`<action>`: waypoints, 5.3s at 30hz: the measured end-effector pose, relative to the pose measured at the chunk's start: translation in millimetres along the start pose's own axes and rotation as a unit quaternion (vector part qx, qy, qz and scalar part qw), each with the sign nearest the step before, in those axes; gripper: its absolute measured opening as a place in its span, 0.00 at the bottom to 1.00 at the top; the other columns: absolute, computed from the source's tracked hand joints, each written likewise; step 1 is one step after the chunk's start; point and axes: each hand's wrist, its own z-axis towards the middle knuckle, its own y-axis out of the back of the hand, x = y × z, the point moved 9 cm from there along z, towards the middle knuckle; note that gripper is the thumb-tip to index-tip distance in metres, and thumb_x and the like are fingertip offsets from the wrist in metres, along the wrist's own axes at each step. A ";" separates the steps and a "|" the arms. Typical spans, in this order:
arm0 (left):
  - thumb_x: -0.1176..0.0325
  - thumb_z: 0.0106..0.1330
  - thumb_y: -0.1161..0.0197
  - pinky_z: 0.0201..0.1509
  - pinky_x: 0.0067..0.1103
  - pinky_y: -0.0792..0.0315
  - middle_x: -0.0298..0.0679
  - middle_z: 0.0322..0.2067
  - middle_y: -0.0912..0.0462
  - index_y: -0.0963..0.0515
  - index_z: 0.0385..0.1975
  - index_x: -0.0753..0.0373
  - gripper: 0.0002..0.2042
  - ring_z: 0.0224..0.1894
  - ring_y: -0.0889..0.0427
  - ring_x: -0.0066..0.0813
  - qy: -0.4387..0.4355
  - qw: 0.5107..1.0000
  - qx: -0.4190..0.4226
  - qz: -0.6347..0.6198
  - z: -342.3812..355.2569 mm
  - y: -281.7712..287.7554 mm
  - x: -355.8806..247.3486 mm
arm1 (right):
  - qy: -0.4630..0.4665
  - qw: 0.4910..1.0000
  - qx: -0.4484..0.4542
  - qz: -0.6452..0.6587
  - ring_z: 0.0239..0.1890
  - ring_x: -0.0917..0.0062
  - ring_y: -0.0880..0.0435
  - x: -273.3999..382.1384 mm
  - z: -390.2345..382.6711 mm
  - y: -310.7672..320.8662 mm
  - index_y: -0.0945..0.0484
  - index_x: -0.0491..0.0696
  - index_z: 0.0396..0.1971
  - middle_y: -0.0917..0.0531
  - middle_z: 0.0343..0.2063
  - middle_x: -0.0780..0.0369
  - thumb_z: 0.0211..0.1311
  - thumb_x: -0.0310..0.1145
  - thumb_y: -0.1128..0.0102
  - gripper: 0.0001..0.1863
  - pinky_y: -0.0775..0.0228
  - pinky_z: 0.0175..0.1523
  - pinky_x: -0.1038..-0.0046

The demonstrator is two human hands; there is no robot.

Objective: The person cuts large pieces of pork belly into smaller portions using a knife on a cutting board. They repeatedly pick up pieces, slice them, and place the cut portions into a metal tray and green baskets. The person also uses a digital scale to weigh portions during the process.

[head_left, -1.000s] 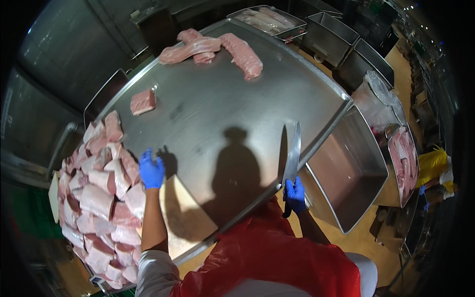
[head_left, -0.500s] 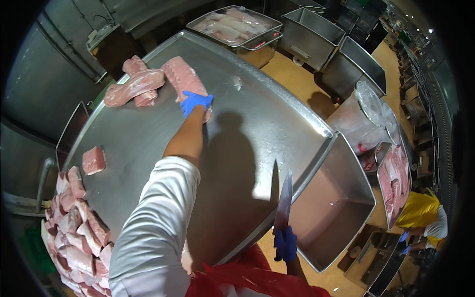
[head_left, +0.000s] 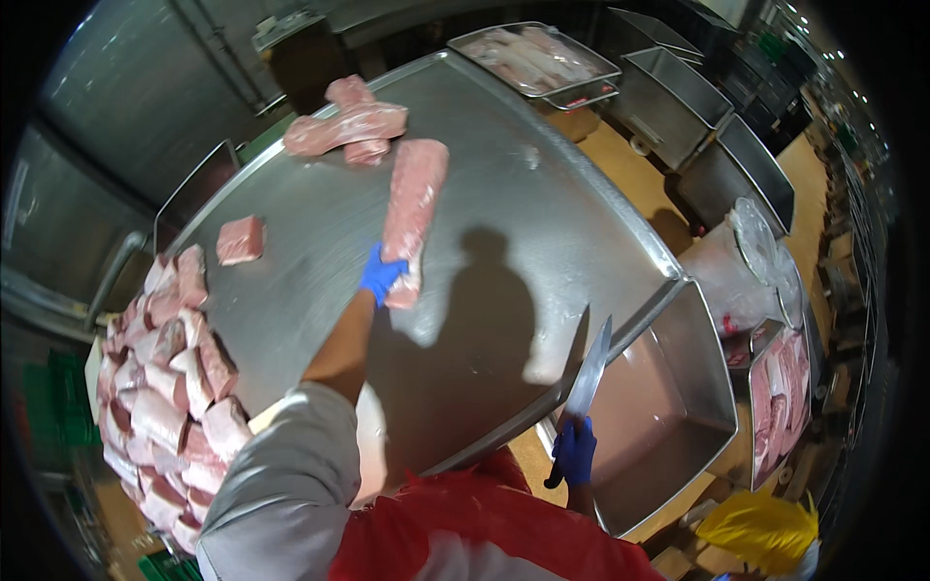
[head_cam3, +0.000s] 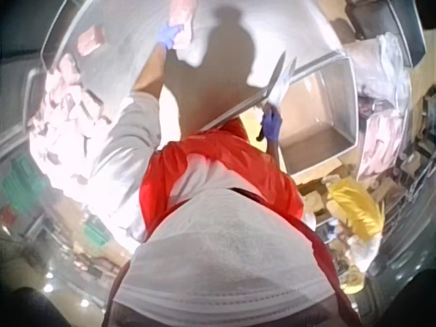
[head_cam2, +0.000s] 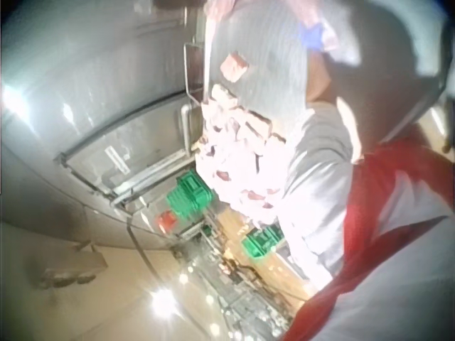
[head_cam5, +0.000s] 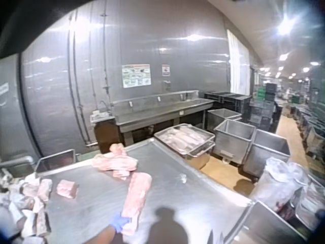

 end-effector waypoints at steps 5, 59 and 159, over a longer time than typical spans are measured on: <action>0.71 0.56 0.34 0.49 0.37 0.22 0.48 0.43 0.21 0.27 0.52 0.64 0.22 0.45 0.19 0.42 0.038 0.926 0.156 -0.343 -265.3 22.9 24.0 | 0.009 0.997 0.045 0.054 0.14 0.82 0.28 -11.7 -27.4 -38.6 0.31 0.45 0.37 0.26 0.17 0.64 0.73 0.32 0.51 0.06 0.34 0.18 0.77; 0.65 0.42 0.18 0.52 0.25 0.23 0.40 0.44 0.15 0.24 0.54 0.63 0.35 0.45 0.17 0.29 -0.032 0.982 0.181 -0.042 -547.2 376.5 217.7 | -0.093 0.855 0.469 0.201 0.39 0.70 0.19 -51.2 -303.8 -484.5 0.22 0.51 0.37 0.19 0.33 0.62 0.71 0.41 0.43 0.09 0.21 0.50 0.52; 0.57 0.58 0.33 0.46 0.35 0.19 0.49 0.41 0.17 0.29 0.56 0.69 0.29 0.38 0.15 0.42 0.039 0.838 -0.255 -0.480 -647.3 679.6 65.3 | 0.390 0.645 0.544 -0.369 0.33 0.41 0.20 9.7 -398.0 -440.8 0.33 0.44 0.45 0.19 0.27 0.43 0.70 0.36 0.50 0.12 0.31 0.34 0.44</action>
